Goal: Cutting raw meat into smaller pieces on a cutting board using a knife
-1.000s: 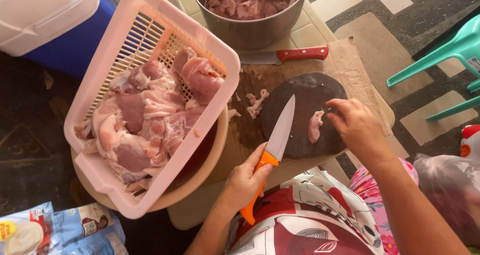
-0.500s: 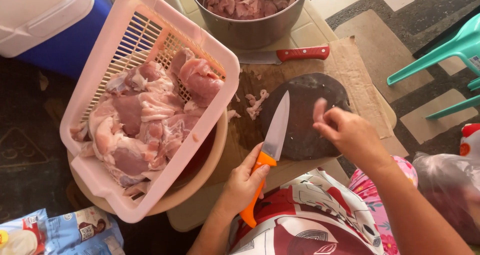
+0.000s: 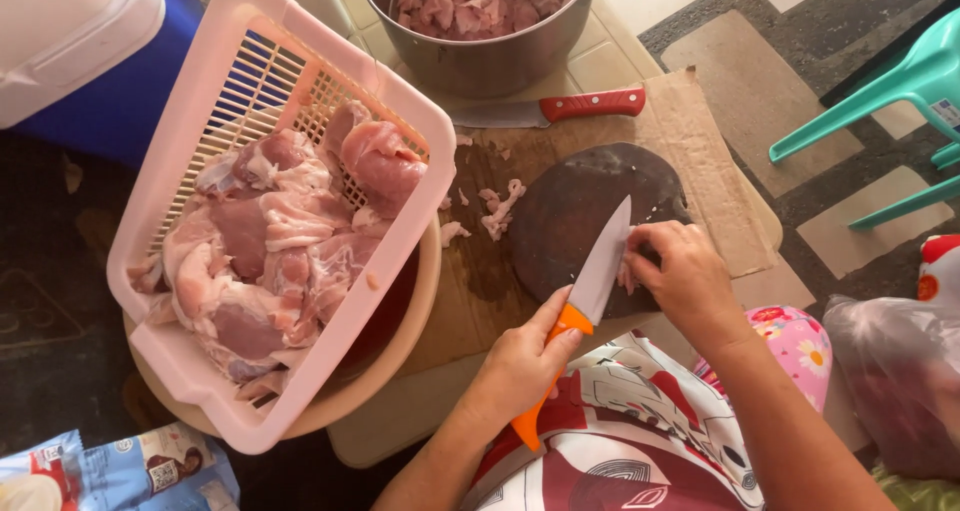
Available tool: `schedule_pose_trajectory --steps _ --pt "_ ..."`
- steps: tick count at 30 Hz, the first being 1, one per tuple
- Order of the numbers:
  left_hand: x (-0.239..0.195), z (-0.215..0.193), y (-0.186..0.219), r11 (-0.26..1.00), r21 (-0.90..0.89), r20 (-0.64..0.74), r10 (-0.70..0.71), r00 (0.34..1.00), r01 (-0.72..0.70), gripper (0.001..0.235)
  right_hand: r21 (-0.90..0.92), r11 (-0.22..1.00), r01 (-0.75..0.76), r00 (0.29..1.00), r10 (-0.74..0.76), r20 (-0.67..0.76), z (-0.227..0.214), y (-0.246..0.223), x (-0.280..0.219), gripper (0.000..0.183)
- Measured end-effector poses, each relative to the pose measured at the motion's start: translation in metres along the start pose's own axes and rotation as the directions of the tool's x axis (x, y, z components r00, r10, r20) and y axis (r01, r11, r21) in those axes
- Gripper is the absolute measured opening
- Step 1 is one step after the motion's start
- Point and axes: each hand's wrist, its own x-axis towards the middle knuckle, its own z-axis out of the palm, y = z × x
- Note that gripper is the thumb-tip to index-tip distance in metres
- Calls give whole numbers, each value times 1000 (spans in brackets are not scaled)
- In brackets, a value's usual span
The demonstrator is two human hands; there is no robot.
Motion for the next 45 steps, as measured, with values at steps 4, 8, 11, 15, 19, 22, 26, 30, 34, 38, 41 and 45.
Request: schedule_pose_trajectory --steps 4,8,11,15,19,22,26,30,34,38,41,45 --pt "0 5 -4 999 29 -10 45 999 -45 69 39 997 64 997 -62 -55 -3 0 -4 16" --pt "-2 6 -5 999 29 -31 25 999 -24 67 47 976 212 963 -200 -180 -6 -5 -12 21" --pt "3 10 -9 997 55 -31 46 998 -44 67 12 955 296 923 -283 -260 -1 -3 -17 19" --pt "6 13 -8 993 93 -24 77 997 -74 67 -18 934 357 876 -342 -339 1 -3 -21 14" --pt "20 19 -23 974 191 -42 130 991 -120 67 -29 932 361 869 -348 -353 2 -5 -23 12" --pt "27 27 -27 942 319 -68 129 989 -101 67 8 924 382 869 -357 -342 1 -7 -24 12" --pt "31 30 -22 890 446 -75 136 988 -89 66 -29 912 409 848 -391 -359 1 -7 -22 11" --pt "43 29 -13 887 442 -82 185 979 -131 66 -24 918 396 854 -378 -357 2 -7 -23 12" --pt "36 25 -10 886 419 -92 260 961 -199 64 -77 937 341 829 -339 -444 19 5 -23 13" --pt "15 29 -20 882 448 -62 196 979 -149 66 -49 945 323 833 -308 -460 21 5 -22 12" --pt "17 36 -19 898 418 -66 184 981 -140 65 -47 947 318 839 -304 -452 24 6 -26 12" --pt "57 41 -7 848 489 -145 308 940 -202 65 -66 947 314 838 -309 -450 31 17 -23 15"
